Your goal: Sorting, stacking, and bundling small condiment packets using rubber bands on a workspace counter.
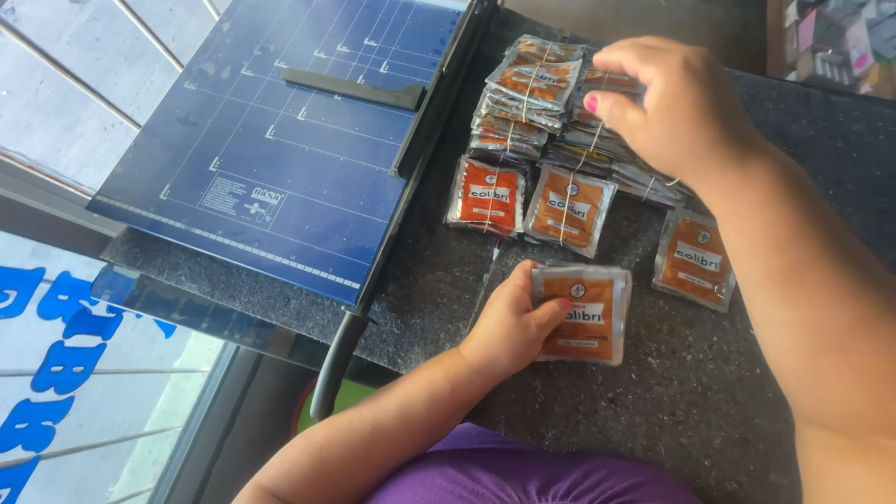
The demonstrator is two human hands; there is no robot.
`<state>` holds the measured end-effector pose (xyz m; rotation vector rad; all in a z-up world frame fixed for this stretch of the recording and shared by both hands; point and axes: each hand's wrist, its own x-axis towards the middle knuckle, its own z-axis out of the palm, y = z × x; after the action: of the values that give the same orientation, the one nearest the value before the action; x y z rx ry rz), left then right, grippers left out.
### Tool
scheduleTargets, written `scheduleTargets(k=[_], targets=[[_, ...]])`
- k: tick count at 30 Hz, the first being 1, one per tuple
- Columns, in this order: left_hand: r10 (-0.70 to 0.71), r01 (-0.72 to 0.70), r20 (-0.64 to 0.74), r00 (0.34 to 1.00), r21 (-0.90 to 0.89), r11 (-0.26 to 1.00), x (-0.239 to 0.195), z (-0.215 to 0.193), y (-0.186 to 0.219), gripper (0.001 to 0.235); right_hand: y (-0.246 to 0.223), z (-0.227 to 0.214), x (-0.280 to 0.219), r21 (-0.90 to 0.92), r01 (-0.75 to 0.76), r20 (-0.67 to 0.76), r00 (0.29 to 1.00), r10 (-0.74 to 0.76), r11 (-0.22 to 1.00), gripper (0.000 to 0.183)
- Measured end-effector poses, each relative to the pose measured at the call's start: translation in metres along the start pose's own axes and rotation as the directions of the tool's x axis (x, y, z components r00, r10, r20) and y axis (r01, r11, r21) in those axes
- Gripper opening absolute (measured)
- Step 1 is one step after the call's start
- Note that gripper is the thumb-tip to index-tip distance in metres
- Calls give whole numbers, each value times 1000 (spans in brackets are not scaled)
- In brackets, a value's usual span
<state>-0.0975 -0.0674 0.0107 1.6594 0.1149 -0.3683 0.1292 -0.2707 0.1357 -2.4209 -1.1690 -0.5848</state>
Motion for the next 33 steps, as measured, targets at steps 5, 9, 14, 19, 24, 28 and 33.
scheduleTargets(k=[5, 9, 14, 19, 24, 28, 33], targets=[[29, -44, -39, 999, -477, 878, 12, 6, -23, 28, -85, -41, -49, 175, -79, 42, 996, 73, 981, 32], [137, -169, -102, 985, -668, 725, 13, 5, -24, 34, -122, -36, -100, 172, -518, 310, 836, 453, 838, 51], [263, -320, -181, 947, -516, 795, -13, 5, 1, 28, -155, 13, -136, 109, -773, 453, 599, 660, 626, 71], [243, -273, -144, 959, -697, 664, 24, 3, -42, 38, -140, 38, -152, 432, -762, 338, 633, 696, 483, 27], [277, -187, 32, 960, -665, 723, 25, 16, -44, 58, -130, 52, -163, 551, -758, 281, 561, 779, 348, 26], [268, -177, 112, 957, -507, 843, 22, 15, -39, 38, -136, 52, -161, 538, -749, 233, 573, 785, 387, 27], [276, -194, 185, 943, -367, 910, 15, 7, -25, 26, -136, 55, -165, 576, -695, 199, 630, 751, 431, 28]])
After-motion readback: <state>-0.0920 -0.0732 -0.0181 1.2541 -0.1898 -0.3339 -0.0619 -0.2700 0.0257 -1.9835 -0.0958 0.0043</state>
